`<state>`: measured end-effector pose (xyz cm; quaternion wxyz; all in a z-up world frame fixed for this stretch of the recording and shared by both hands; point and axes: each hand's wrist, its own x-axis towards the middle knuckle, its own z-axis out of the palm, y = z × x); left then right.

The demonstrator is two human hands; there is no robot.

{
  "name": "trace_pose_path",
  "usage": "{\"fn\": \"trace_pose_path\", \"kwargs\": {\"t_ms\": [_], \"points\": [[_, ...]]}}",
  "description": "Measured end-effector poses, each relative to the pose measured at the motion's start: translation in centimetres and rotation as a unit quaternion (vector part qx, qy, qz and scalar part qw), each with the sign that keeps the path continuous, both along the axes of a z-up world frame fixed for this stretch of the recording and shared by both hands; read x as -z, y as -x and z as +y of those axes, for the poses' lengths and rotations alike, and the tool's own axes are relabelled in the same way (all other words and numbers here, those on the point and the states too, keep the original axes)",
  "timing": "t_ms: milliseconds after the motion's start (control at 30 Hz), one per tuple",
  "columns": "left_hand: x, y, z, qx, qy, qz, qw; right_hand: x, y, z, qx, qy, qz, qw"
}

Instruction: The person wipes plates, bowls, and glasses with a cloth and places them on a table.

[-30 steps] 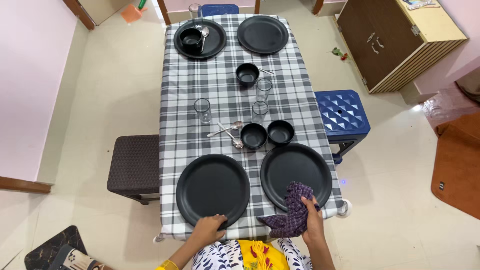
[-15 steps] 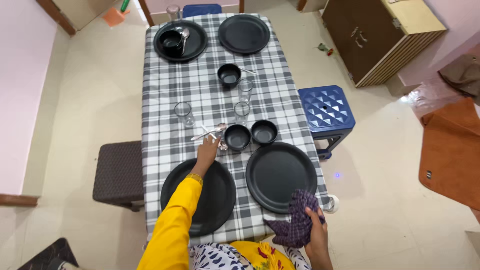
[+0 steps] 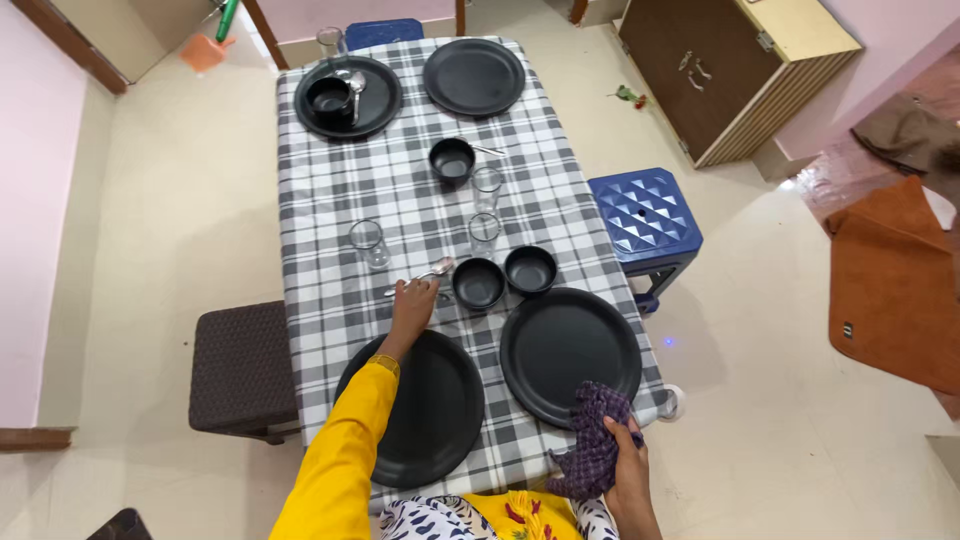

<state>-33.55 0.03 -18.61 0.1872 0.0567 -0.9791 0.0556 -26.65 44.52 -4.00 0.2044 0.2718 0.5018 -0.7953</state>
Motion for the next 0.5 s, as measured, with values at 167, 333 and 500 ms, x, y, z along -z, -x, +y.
{"fn": "trace_pose_path", "kwargs": {"t_ms": [167,333,500], "points": [[-3.0,-1.9,3.2,-0.07,-0.385,-0.01,0.92,2.4,0.5,-4.7,-0.043,-0.041,0.075,0.995],[-6.7,-8.7,9.9,-0.076,-0.654,-0.087,0.748,1.6,-1.0,-12.1,-0.172,-0.331,0.51,0.775],[-11.3,-16.6,11.8,0.011,-0.572,0.013,0.82,-0.9,-3.9,-17.5,-0.297,-0.419,0.634,0.578]]}}
